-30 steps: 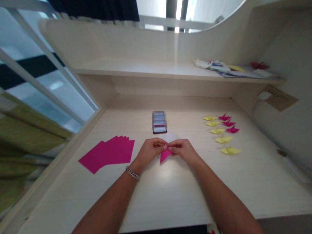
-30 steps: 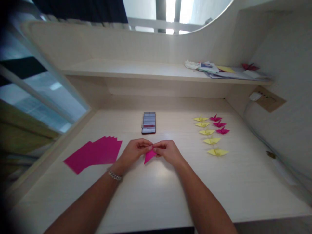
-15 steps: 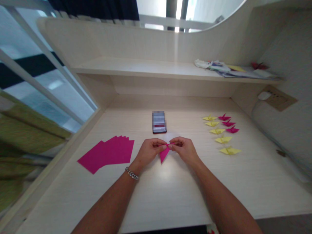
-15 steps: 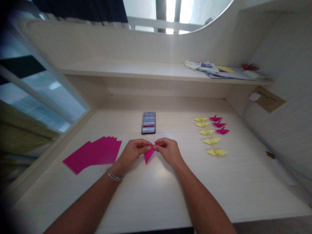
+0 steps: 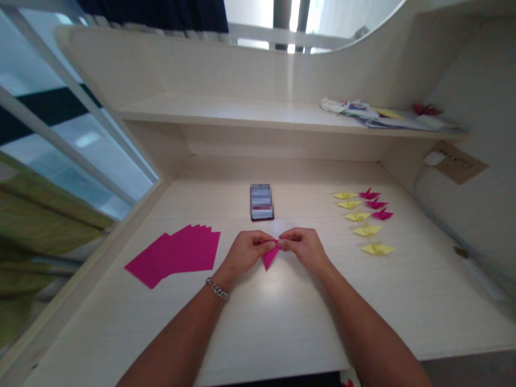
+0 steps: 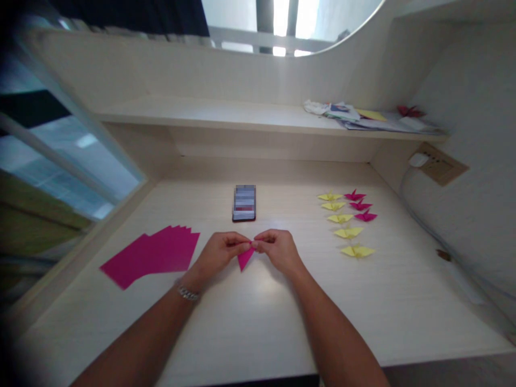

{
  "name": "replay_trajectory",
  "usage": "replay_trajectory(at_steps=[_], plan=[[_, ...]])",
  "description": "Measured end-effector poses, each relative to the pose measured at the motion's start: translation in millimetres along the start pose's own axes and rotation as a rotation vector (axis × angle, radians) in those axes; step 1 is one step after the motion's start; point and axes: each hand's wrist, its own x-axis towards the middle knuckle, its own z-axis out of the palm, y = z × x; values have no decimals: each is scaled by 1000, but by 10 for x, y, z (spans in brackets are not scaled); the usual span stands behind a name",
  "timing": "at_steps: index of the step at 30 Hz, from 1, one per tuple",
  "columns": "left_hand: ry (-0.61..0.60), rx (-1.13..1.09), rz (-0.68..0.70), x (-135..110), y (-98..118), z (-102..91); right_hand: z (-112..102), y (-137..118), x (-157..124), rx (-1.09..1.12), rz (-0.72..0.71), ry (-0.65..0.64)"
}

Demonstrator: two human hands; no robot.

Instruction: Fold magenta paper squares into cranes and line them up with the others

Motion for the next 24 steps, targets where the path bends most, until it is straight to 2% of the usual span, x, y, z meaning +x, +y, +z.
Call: replay_trajectory(at_steps=[16,24], plan=[[-16,35,15,0,-35,-3,-32,11,19,-44,63,-86],[-26,26,18,8,-87,-7,-34,-14,10,-97,67,-81]])
